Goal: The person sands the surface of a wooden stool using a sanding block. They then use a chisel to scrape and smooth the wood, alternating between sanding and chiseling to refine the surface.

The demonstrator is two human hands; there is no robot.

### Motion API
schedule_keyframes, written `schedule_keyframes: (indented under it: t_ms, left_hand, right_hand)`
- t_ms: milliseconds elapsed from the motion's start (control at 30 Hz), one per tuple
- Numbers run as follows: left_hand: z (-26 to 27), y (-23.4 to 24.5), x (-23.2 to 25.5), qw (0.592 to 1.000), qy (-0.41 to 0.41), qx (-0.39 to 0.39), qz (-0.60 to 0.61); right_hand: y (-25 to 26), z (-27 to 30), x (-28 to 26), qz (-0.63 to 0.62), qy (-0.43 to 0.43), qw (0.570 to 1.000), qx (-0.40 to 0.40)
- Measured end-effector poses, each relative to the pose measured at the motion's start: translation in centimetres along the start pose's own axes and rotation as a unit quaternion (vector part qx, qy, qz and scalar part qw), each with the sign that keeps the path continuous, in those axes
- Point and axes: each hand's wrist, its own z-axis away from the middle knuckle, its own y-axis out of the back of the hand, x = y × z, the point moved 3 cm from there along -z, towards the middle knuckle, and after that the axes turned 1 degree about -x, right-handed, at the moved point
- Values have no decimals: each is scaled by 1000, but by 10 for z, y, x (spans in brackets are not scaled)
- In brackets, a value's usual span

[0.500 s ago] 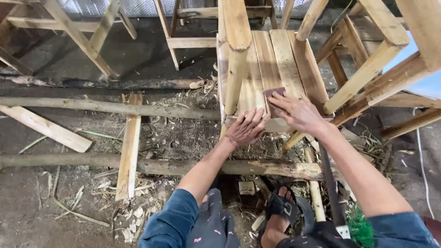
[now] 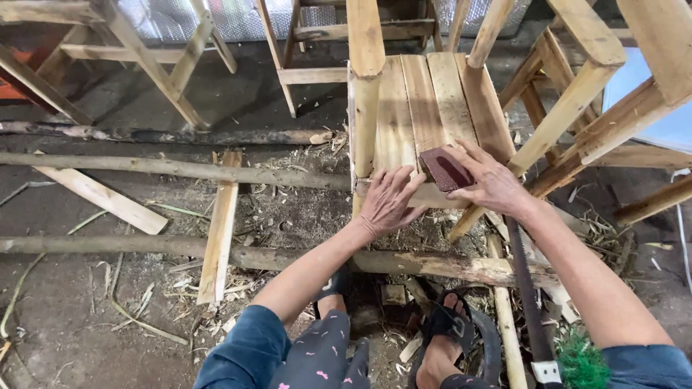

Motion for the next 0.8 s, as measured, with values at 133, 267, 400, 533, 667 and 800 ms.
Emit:
schedule_keyframes:
  t_ms: [133,267,400,533,667,800]
  left_hand:
    - [-37,14,27,999,-6,-34,2]
    - [-58,-5,22,994,-10,-111,1]
    - [-76,0,27,997,-45,-58,-31]
    - [-77,-45,2,995,-10,-99,17]
    - [-109,-46,-10,980,95,-160,71]
    - [-120,-126,-65,897,297,-250,211]
  right_hand:
    - [-16,-6,30,-11,-22,1000,6]
    - [-2,-8,28,-115,-63,991,-23]
    - [14,-7,23,-254,-117,954,110]
    - [-23,-15,67,-231,-27,950,210]
    - [-46,-28,93,-177,-79,948,251]
    - [-37,-25,60,-101,-226,925,288]
